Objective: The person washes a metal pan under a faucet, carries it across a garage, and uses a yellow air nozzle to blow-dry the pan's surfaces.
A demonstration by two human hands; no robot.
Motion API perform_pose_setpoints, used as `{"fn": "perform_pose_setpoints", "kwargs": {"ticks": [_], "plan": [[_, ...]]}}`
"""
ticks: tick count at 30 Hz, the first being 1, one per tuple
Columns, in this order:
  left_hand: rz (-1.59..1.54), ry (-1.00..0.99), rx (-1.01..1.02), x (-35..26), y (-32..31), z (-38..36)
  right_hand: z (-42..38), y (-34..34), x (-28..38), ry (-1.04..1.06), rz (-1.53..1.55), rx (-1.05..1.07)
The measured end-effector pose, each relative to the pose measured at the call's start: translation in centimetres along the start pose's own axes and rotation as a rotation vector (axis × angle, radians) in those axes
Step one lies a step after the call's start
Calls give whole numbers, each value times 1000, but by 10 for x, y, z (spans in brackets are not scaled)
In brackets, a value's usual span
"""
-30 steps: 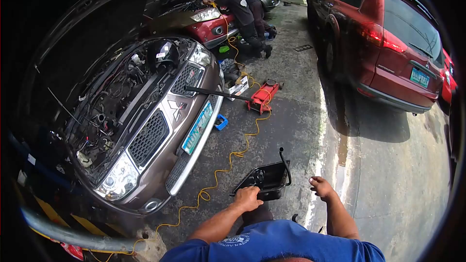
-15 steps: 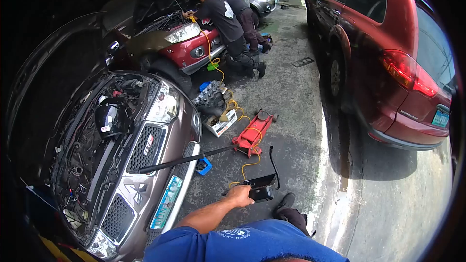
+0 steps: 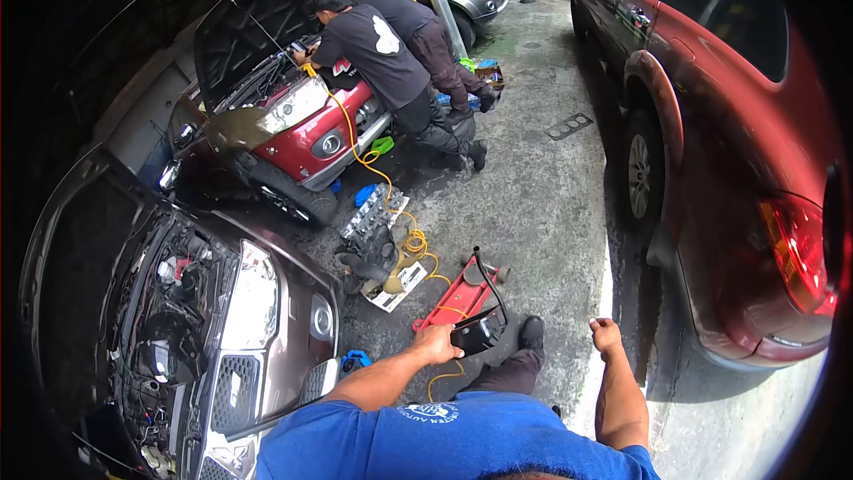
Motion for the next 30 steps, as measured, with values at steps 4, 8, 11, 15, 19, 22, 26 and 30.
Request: {"fn": "perform_pose_setpoints", "kwargs": {"ticks": [4, 8, 11, 15, 19, 22, 26, 30], "plan": [[12, 28, -39, -3, 2, 155, 129, -55, -11, -204, -95, 66], [-5, 149, 17, -25, 55, 260, 204, -53, 11, -407, -68, 73], [-4, 213, -47, -41, 105, 352, 284, -53, 57, -657, 20, 182], [-66, 325, -103, -58, 130, 447, 418, -90, 91, -575, -115, 205], [-78, 492, -161, -71, 147, 539, 543, -121, 214, -339, -359, 313], [-154, 557, -209, -79, 180, 589, 653, -196, 302, 17, -255, 347], [-256, 672, -237, -76, 230, 635, 700, -315, 500, 464, -165, 613], [-353, 779, -342, -58, 292, 679, 615, -402, 713, 689, -131, 977]]}}
Point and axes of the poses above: each hand's wrist, its own z-axis towards the middle knuckle, its own y-axis out of the back of the hand, x = y × z, the point moved 2 cm from there along z, towards the middle knuckle, and after that the axes turned 15 degrees about -x, right-handed, at the moved point
